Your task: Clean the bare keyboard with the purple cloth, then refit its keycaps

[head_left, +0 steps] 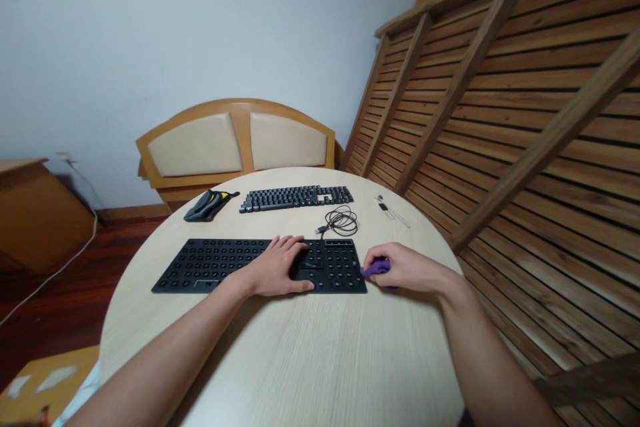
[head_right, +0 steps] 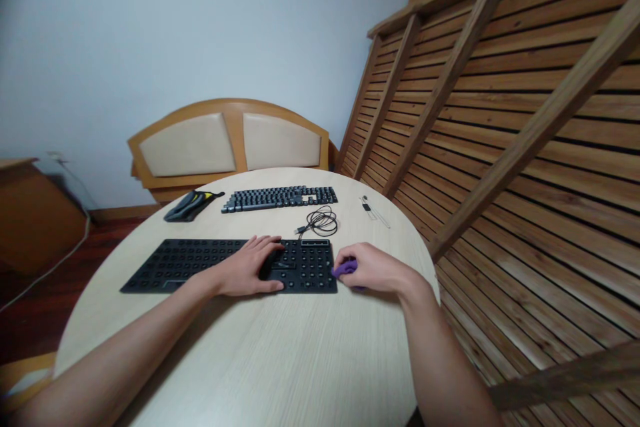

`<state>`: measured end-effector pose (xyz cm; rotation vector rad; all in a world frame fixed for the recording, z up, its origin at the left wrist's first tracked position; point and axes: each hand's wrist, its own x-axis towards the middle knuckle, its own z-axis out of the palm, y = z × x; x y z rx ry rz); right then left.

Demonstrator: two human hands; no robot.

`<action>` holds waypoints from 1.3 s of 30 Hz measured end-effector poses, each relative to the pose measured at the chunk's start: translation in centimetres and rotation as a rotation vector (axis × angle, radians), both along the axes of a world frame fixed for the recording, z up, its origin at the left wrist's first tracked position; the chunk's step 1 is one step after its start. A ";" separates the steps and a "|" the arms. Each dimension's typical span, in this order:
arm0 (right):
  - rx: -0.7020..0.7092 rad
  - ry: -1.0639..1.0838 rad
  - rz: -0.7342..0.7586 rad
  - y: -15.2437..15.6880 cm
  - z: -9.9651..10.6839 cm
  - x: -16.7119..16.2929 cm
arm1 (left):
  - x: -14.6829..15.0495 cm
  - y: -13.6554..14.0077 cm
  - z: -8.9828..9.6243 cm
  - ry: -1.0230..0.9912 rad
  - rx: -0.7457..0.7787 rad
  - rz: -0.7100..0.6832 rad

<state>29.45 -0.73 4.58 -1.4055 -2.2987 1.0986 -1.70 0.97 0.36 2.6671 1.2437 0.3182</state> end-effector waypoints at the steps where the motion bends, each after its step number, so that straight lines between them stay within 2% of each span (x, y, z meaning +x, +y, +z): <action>1: 0.036 0.003 -0.005 0.1 -0.2 0.0 | 0.0 0.0 0.0 0.002 -0.002 -0.001; 3: 0.025 -0.015 0.005 0.1 -0.4 -0.1 | 0.0 0.0 0.1 0.003 -0.006 -0.005; 8: -0.187 -0.061 0.047 -0.8 -0.4 -0.4 | 0.0 0.0 0.2 0.003 -0.011 -0.005; 11: -0.229 -0.041 0.083 -1.1 -0.2 -0.6 | 0.0 0.0 0.2 -0.003 -0.015 -0.007; 13: -0.136 0.000 0.086 -1.1 -0.1 -1.0 | 0.1 -0.1 0.2 0.005 -0.016 -0.006; 18: 0.374 0.043 0.150 -0.6 -0.4 -3.0 | 0.2 -0.1 0.3 0.020 -0.013 0.000; 21: 0.525 -0.008 0.182 -0.4 -1.1 -4.3 | 0.2 -0.1 0.4 0.017 -0.007 0.000; 27: 0.554 -0.064 0.330 -0.8 -2.0 -5.5 | 0.2 -0.1 0.3 0.007 0.001 -0.012; 35: 0.548 -0.162 0.354 -2.0 -0.9 -6.4 | 0.1 0.0 0.2 0.004 0.022 -0.026; 39: 0.508 -0.109 0.359 -1.9 -0.9 -5.8 | 0.0 0.1 -0.1 -0.008 0.031 -0.023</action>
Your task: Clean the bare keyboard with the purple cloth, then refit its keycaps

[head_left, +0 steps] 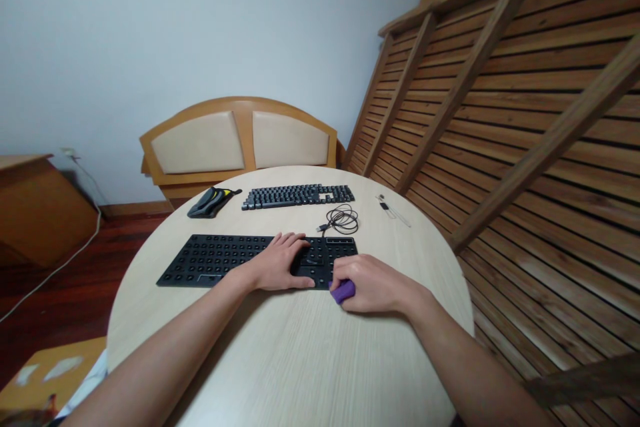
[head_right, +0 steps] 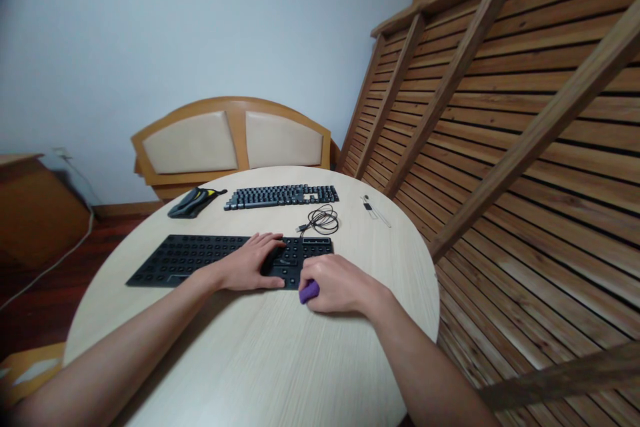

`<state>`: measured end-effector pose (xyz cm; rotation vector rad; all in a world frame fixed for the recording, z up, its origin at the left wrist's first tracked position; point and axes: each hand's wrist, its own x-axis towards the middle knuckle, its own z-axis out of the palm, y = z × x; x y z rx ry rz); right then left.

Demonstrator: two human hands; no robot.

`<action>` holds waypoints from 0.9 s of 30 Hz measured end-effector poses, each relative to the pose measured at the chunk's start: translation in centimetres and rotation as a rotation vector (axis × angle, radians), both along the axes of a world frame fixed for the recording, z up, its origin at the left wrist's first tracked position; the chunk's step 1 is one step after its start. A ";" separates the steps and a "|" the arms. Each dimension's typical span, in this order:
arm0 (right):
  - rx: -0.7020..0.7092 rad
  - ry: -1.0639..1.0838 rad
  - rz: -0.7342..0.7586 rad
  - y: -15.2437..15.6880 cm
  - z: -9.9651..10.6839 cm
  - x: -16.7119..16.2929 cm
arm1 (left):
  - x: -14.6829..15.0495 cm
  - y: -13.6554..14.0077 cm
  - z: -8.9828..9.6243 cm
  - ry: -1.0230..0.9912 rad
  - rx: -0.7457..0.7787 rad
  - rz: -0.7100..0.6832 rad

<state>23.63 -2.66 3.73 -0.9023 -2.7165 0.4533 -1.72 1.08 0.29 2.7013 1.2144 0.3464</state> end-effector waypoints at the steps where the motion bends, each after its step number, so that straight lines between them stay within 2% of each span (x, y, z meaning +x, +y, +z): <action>1: 0.008 0.042 -0.022 0.2 -0.1 0.1 | 0.0 0.0 -0.1 0.000 0.000 0.001; 4: 0.119 0.172 -0.157 1.6 -0.6 -0.1 | -0.1 0.1 -0.1 0.003 -0.004 -0.001; 6: 0.203 0.165 -0.205 2.9 -0.9 -0.5 | -0.2 0.1 -0.1 0.008 -0.010 -0.006; 11: 0.360 -0.155 -0.223 5.8 -0.9 -2.3 | -0.1 0.0 -0.1 -0.001 -0.009 -0.001; 16: 0.468 -0.369 -0.171 6.0 0.0 -3.6 | -0.1 0.1 -0.1 0.008 -0.015 -0.002; 22: 0.524 -0.450 -0.101 5.5 0.6 -3.9 | -0.2 0.3 -0.1 0.016 -0.020 -0.007; 27: 0.470 -0.441 -0.086 4.0 0.7 -3.7 | -0.2 0.3 0.0 0.013 -0.014 -0.012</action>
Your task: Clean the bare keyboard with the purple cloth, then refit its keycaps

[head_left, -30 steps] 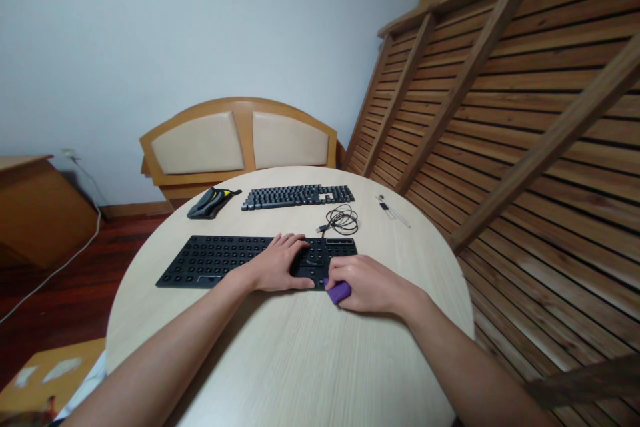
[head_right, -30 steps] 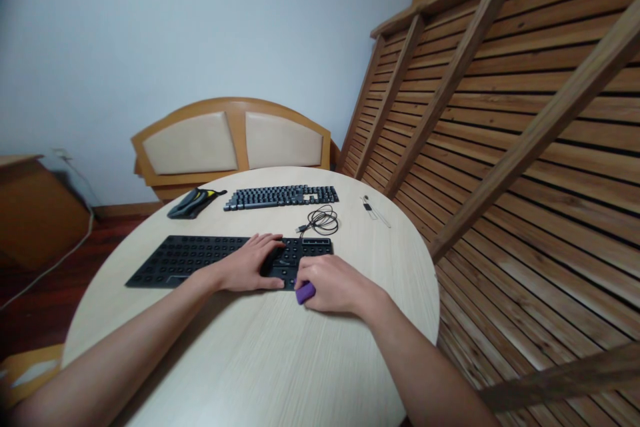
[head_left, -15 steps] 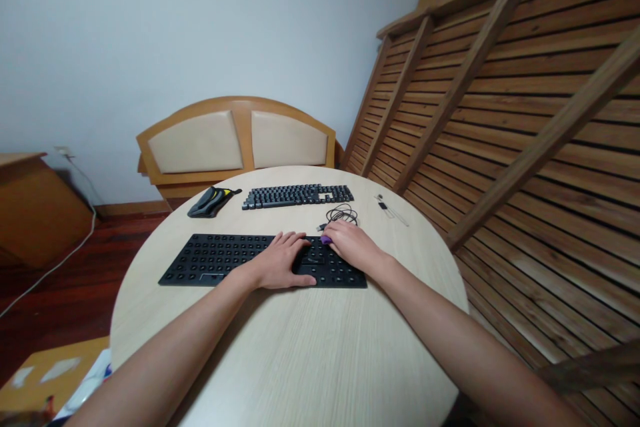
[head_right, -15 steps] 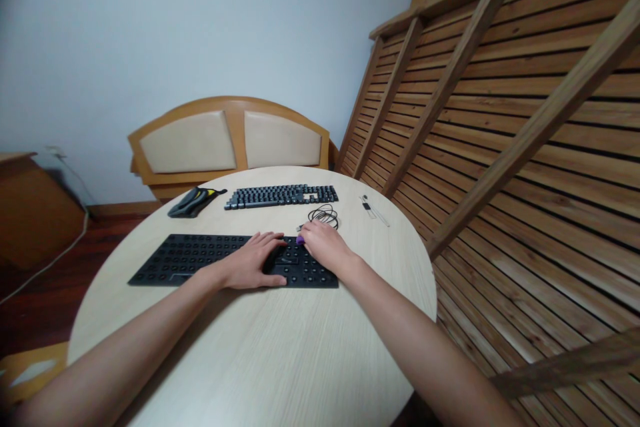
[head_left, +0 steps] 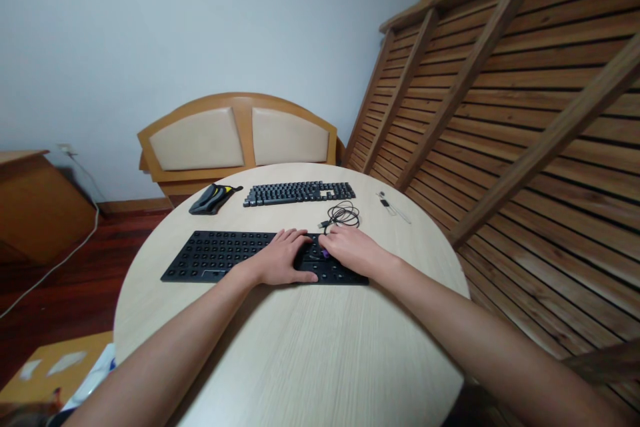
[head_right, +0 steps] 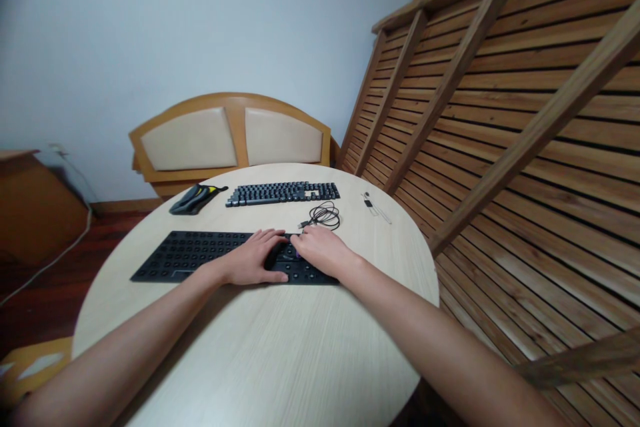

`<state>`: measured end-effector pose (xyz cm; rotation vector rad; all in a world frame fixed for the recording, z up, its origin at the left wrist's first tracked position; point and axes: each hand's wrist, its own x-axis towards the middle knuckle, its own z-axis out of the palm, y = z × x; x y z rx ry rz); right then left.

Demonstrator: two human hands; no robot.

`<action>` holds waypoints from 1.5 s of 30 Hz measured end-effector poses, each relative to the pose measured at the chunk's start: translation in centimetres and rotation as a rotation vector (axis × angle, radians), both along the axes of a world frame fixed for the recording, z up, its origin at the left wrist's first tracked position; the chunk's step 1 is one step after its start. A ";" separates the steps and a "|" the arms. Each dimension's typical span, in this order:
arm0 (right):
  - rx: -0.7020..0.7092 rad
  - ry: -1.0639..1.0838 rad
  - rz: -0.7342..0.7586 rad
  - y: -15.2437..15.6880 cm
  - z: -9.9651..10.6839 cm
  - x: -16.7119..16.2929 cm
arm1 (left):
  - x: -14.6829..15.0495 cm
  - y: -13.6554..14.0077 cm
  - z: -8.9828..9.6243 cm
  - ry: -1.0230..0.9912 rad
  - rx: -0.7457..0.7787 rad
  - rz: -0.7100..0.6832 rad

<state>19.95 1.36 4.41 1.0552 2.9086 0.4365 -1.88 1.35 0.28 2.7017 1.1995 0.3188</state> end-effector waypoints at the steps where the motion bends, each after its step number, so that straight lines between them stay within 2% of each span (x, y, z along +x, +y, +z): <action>1: -0.013 0.012 -0.009 -0.5 0.0 0.1 | 0.0 0.0 0.0 -0.004 0.001 0.000; 12: 0.005 0.022 0.047 -6.8 -0.9 0.4 | 0.0 -0.2 -0.1 -0.046 0.012 0.000; 16: 0.035 0.027 0.064 -7.9 -1.5 0.9 | 0.0 -0.1 -0.1 -0.019 0.008 0.008; 24: 0.001 0.166 0.130 -7.7 -2.7 4.2 | 0.0 0.0 -0.1 -0.021 -0.005 -0.002; 29: -0.129 0.187 0.019 -7.7 -1.9 6.6 | 0.0 0.1 0.0 -0.022 -0.014 0.005; 34: -0.205 0.103 -0.088 -7.3 -0.2 8.0 | 0.0 0.2 0.0 -0.019 -0.022 0.002; 37: -0.185 0.100 -0.150 -6.7 0.7 7.9 | 0.0 0.1 0.1 -0.017 -0.023 0.001; 39: -0.175 0.173 -0.142 -6.2 1.0 7.3 | 0.0 0.1 0.2 -0.011 -0.020 -0.002; 45: -0.266 0.326 0.040 -4.3 0.3 4.0 | 0.2 -0.1 0.1 -0.018 -0.001 0.001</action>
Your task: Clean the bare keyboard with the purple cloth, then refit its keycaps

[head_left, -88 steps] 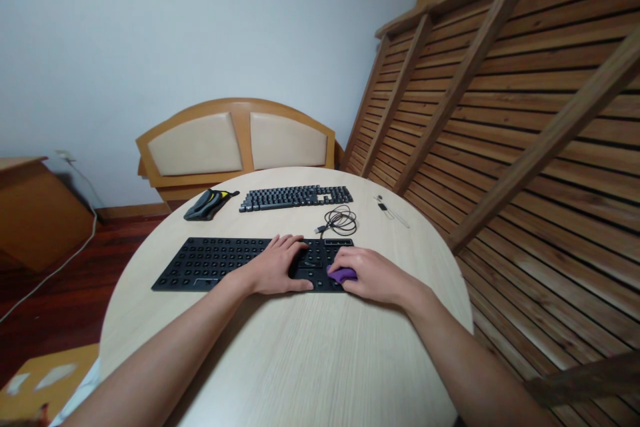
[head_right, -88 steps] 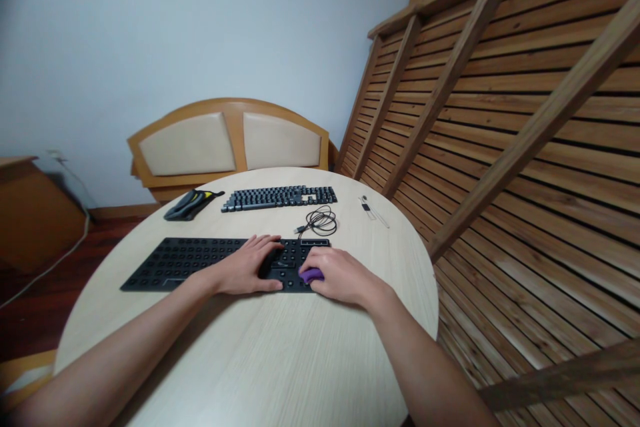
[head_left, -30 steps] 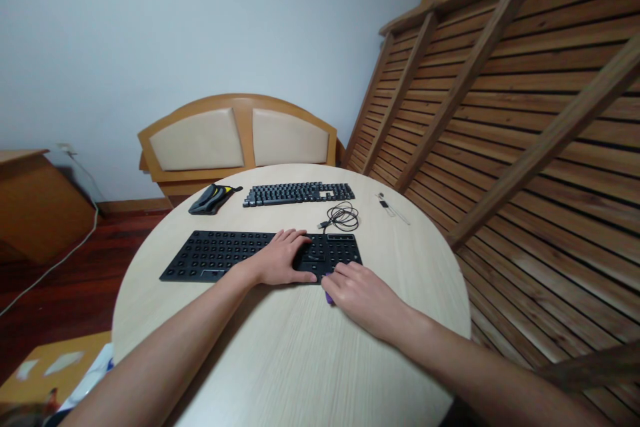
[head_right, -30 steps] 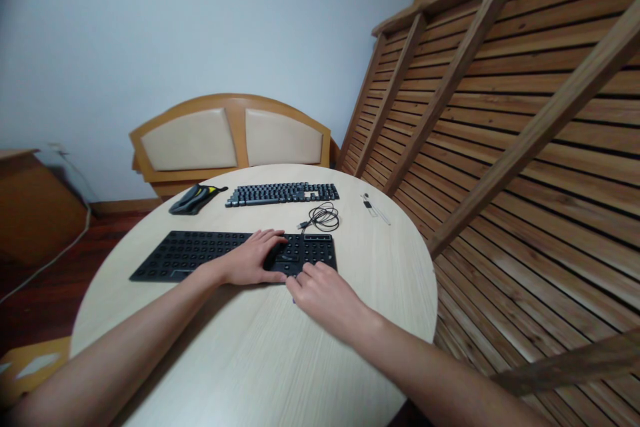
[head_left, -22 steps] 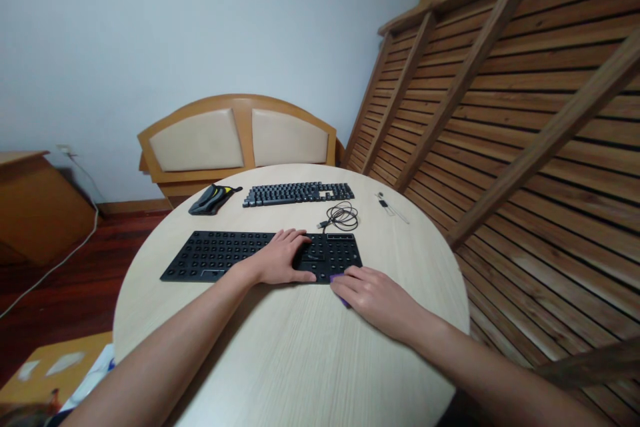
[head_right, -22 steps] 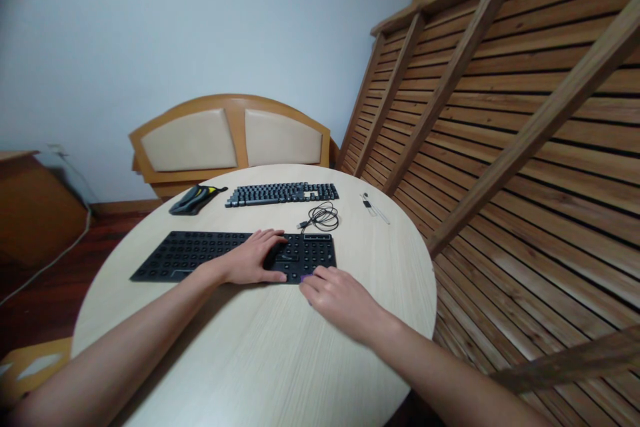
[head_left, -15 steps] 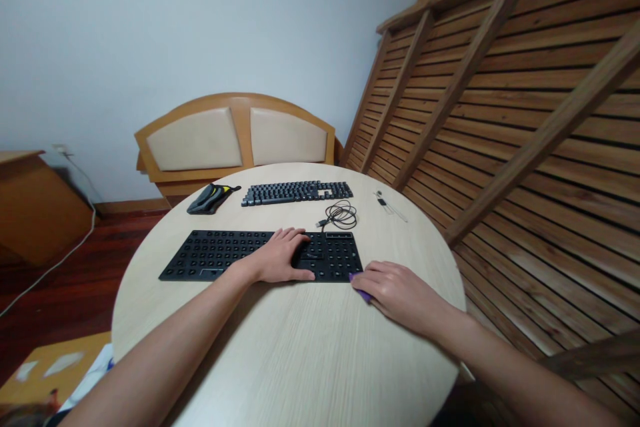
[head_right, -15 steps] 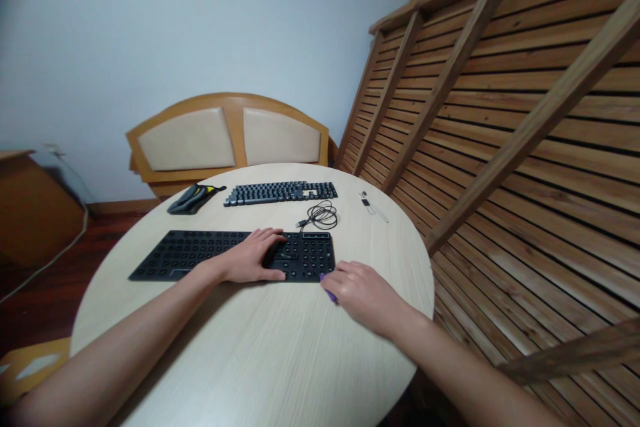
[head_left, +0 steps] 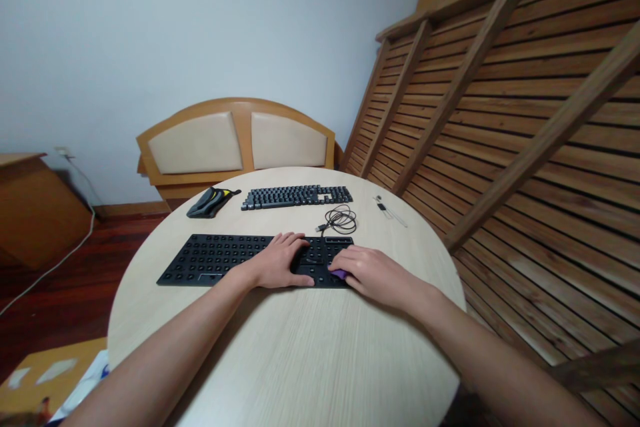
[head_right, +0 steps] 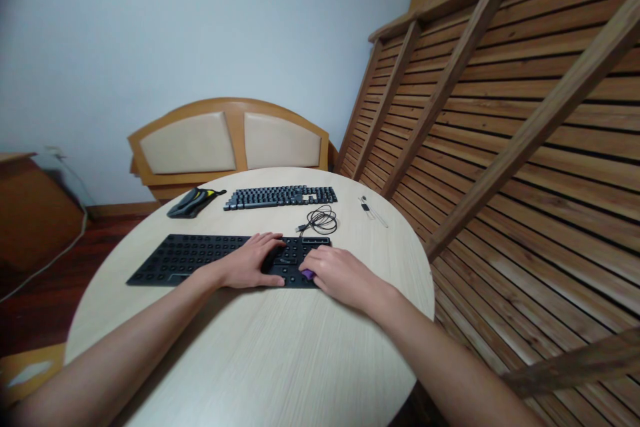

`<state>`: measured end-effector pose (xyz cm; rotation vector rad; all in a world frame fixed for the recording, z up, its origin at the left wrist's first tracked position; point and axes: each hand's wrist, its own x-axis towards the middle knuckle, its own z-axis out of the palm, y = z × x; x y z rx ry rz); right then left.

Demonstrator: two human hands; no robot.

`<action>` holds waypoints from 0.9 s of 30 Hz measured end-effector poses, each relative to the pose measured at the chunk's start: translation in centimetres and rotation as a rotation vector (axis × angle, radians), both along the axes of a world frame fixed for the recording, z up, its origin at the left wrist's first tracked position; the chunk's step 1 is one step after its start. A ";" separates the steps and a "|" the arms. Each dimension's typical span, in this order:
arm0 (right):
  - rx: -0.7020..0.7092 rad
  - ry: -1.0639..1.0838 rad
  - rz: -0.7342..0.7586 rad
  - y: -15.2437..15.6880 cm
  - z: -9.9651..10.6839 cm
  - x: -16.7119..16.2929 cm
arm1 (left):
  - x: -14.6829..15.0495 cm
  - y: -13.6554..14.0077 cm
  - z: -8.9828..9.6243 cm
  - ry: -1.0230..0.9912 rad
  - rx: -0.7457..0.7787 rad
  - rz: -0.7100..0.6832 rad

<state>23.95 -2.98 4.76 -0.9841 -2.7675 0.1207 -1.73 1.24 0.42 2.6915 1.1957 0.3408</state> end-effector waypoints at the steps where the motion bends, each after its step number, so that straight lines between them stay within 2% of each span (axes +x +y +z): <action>1: -0.022 -0.002 0.023 0.3 -0.1 -0.5 | 0.0 0.0 0.0 -0.003 0.002 0.000; 5: -0.098 -0.065 0.017 1.5 0.5 -1.9 | 0.1 -0.1 0.0 -0.006 -0.003 0.001; 8: -0.236 -0.083 -0.012 2.5 1.5 -1.8 | 0.1 -0.1 0.1 -0.003 -0.007 0.007; 11: -0.430 -0.020 -0.059 3.5 1.6 -0.9 | 0.1 -0.2 0.1 -0.002 -0.010 0.013; 13: -0.497 0.088 -0.092 3.8 1.0 -0.1 | 0.1 -0.1 0.0 -0.004 -0.008 0.016; 16: -0.465 0.243 -0.128 3.9 -0.2 1.0 | 0.0 -0.1 -0.1 -0.005 -0.005 0.011; 20: -0.238 0.397 -0.111 3.9 -1.4 1.1 | -0.1 0.0 -0.2 -0.014 -0.003 0.005; 22: -0.184 0.401 -0.074 4.0 -1.7 0.8 | -0.1 0.0 -0.2 -0.015 -0.003 0.008; 27: -0.171 0.271 0.029 4.1 -2.4 0.2 | -0.1 -0.1 -0.1 -0.005 -0.006 0.014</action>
